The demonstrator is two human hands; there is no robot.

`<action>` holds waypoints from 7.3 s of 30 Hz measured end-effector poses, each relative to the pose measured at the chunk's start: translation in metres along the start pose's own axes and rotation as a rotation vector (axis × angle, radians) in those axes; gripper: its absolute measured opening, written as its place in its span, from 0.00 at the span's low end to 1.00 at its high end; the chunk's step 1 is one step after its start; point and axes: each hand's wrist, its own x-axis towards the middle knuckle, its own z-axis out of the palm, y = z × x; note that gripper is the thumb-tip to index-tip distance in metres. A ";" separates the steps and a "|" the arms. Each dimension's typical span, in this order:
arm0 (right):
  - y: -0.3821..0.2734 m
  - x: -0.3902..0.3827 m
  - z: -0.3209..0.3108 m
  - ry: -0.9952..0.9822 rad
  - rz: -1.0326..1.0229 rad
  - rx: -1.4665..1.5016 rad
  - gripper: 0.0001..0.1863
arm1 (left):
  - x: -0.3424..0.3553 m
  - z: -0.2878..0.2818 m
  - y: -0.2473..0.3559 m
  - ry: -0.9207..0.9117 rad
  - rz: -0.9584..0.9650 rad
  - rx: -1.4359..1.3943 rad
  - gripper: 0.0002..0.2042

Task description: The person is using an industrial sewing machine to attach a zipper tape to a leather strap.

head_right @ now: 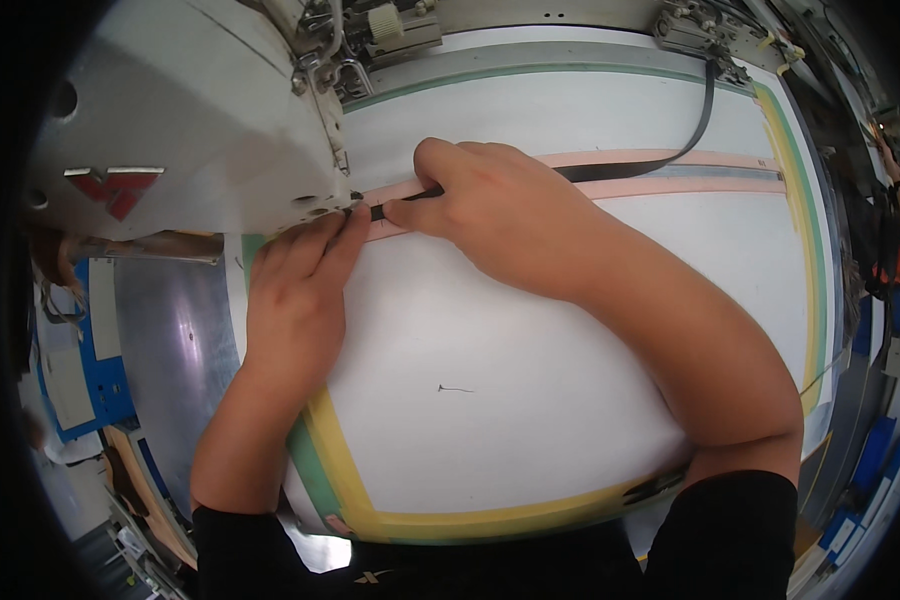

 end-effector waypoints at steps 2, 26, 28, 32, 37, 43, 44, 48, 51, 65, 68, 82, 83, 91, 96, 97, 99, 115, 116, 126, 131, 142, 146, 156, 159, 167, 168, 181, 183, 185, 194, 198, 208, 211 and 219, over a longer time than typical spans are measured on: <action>0.002 -0.001 0.000 -0.003 0.000 -0.010 0.13 | -0.001 0.001 -0.002 -0.016 0.016 0.006 0.26; 0.001 -0.001 0.001 -0.010 0.023 -0.004 0.14 | 0.001 -0.002 0.004 -0.060 0.002 0.109 0.29; 0.002 -0.001 0.001 0.007 0.020 0.016 0.15 | 0.002 -0.003 0.008 -0.067 -0.029 0.095 0.30; 0.003 0.000 0.003 0.016 0.019 0.034 0.15 | 0.003 -0.006 0.010 -0.087 -0.064 0.062 0.32; 0.003 0.004 -0.003 -0.029 0.019 0.000 0.16 | 0.000 -0.006 0.009 -0.078 -0.062 0.057 0.31; 0.006 0.040 -0.013 -0.185 0.485 0.103 0.23 | -0.001 -0.003 0.010 -0.073 -0.060 0.033 0.30; 0.006 0.050 -0.012 -0.248 0.509 0.078 0.27 | -0.002 -0.002 0.009 -0.076 -0.056 0.051 0.30; 0.003 0.056 -0.033 -0.399 0.571 -0.012 0.30 | 0.000 0.000 0.007 -0.066 -0.078 0.076 0.29; 0.014 0.044 -0.056 -0.477 0.636 -0.064 0.30 | 0.000 0.000 0.005 -0.056 -0.088 0.086 0.29; 0.106 -0.067 -0.153 -0.674 1.024 -0.284 0.38 | -0.006 0.005 0.006 -0.058 -0.102 0.030 0.30; 0.135 -0.102 -0.172 -0.650 1.010 -0.362 0.38 | -0.005 0.002 0.008 -0.095 -0.132 0.067 0.31; 0.205 -0.194 -0.237 -0.641 1.248 -0.574 0.37 | 0.000 0.004 0.008 -0.118 -0.121 0.115 0.30; 0.201 -0.188 -0.235 -0.650 1.244 -0.533 0.38 | 0.000 0.004 0.006 -0.118 -0.121 0.120 0.30; 0.116 -0.207 -0.185 0.096 1.072 -0.269 0.11 | -0.006 0.005 0.005 -0.098 -0.100 0.083 0.31; 0.104 -0.222 -0.151 0.080 0.967 -0.547 0.17 | -0.004 0.004 0.005 -0.104 -0.088 0.049 0.32; 0.104 -0.219 -0.150 0.037 0.912 -0.670 0.18 | -0.003 0.004 0.005 -0.106 -0.091 0.050 0.32; 0.099 -0.205 -0.146 0.000 0.929 -0.700 0.18 | -0.004 0.001 0.006 -0.083 -0.085 0.055 0.32; -0.029 -0.052 -0.040 -0.046 0.338 -0.349 0.12 | -0.008 0.008 0.003 0.010 -0.058 0.020 0.30; -0.035 -0.041 -0.036 -0.044 0.328 -0.338 0.12 | -0.007 0.009 0.002 0.004 -0.067 0.031 0.30; -0.044 -0.001 0.004 -0.005 0.239 0.096 0.15 | -0.001 0.002 -0.014 -0.055 -0.058 -0.317 0.24; -0.033 -0.006 0.005 0.085 0.297 0.238 0.14 | -0.006 -0.008 -0.006 0.013 -0.013 -0.276 0.21; -0.028 -0.006 0.012 0.176 0.231 0.272 0.13 | -0.007 -0.009 -0.002 0.015 -0.130 -0.228 0.29; -0.026 -0.007 0.013 0.182 0.221 0.255 0.13 | 0.002 -0.005 -0.008 -0.050 -0.161 -0.299 0.33; -0.026 -0.005 0.015 0.189 0.223 0.250 0.13 | -0.001 -0.012 -0.004 -0.103 -0.079 -0.174 0.36; -0.027 -0.005 0.012 0.155 0.194 0.174 0.13 | -0.002 -0.015 0.000 -0.089 -0.042 -0.053 0.33; -0.033 -0.005 0.006 0.019 -0.004 -0.090 0.08 | -0.005 -0.012 -0.002 -0.086 -0.008 -0.025 0.31; -0.036 -0.005 0.004 -0.012 -0.007 -0.120 0.07 | -0.006 -0.013 -0.001 -0.093 -0.016 -0.043 0.32; -0.041 -0.002 -0.002 -0.086 -0.003 -0.187 0.08 | -0.010 -0.006 0.003 -0.112 -0.043 -0.055 0.33; -0.043 -0.001 -0.002 -0.078 -0.015 -0.188 0.08 | -0.010 -0.009 0.003 -0.115 -0.049 -0.064 0.33; -0.044 -0.001 -0.002 -0.073 -0.030 -0.188 0.09 | -0.010 -0.009 0.004 -0.117 -0.059 -0.075 0.33; -0.046 -0.003 -0.004 -0.113 0.021 -0.177 0.10 | -0.010 -0.005 0.006 -0.107 -0.058 -0.101 0.33; -0.046 -0.003 -0.004 -0.097 -0.001 -0.218 0.10 | -0.008 -0.009 0.005 -0.136 -0.077 -0.153 0.33; -0.047 -0.003 -0.005 -0.097 0.018 -0.195 0.11 | -0.007 -0.010 0.005 -0.121 -0.063 -0.155 0.34; -0.045 -0.004 -0.004 -0.089 0.024 -0.190 0.11 | -0.005 -0.011 0.007 -0.141 -0.080 -0.184 0.33; -0.047 -0.005 -0.003 -0.068 0.015 -0.191 0.11 | -0.008 -0.010 0.008 -0.154 -0.096 -0.177 0.34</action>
